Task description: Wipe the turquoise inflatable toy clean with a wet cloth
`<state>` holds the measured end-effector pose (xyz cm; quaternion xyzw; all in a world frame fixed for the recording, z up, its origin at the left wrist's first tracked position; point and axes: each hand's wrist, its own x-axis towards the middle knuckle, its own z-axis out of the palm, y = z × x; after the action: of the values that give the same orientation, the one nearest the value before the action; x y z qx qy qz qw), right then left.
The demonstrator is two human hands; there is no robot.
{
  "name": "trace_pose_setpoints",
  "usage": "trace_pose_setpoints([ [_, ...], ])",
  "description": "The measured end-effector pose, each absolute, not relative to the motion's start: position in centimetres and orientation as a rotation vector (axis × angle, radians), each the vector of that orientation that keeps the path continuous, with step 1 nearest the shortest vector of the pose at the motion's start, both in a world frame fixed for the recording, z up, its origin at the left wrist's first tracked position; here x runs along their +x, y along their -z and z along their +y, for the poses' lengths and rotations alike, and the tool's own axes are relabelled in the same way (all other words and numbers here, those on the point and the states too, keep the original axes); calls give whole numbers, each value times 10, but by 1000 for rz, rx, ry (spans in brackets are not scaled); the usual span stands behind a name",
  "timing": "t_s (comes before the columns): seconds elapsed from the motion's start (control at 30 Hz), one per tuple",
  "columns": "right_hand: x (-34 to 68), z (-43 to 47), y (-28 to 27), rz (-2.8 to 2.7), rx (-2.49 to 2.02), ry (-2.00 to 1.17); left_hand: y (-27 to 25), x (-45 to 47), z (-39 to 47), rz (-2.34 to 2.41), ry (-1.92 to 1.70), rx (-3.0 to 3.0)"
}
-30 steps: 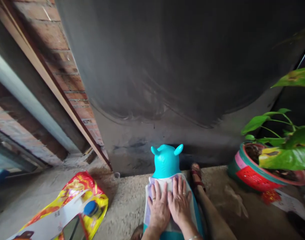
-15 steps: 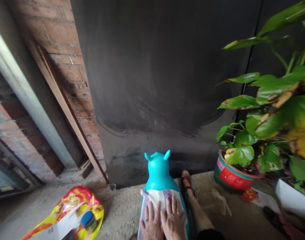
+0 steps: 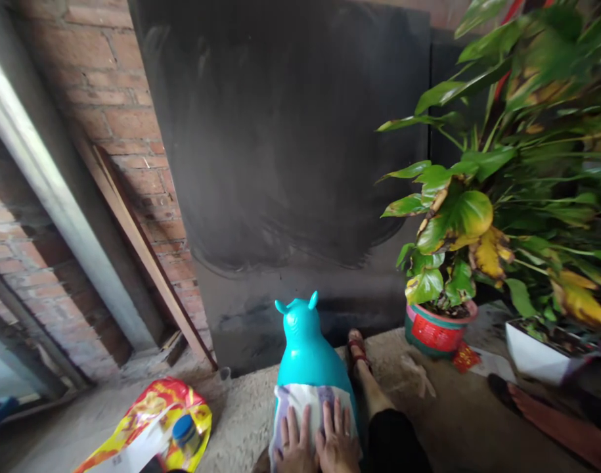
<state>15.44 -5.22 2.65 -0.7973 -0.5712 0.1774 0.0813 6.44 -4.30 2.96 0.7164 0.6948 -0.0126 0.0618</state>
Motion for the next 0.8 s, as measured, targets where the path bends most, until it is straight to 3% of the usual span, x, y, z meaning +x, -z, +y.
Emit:
trace_pose_setpoints([
  [0.8,166,-43,-16,-1811,-2325,-665,-16,69,-34,1983,-47,1931],
])
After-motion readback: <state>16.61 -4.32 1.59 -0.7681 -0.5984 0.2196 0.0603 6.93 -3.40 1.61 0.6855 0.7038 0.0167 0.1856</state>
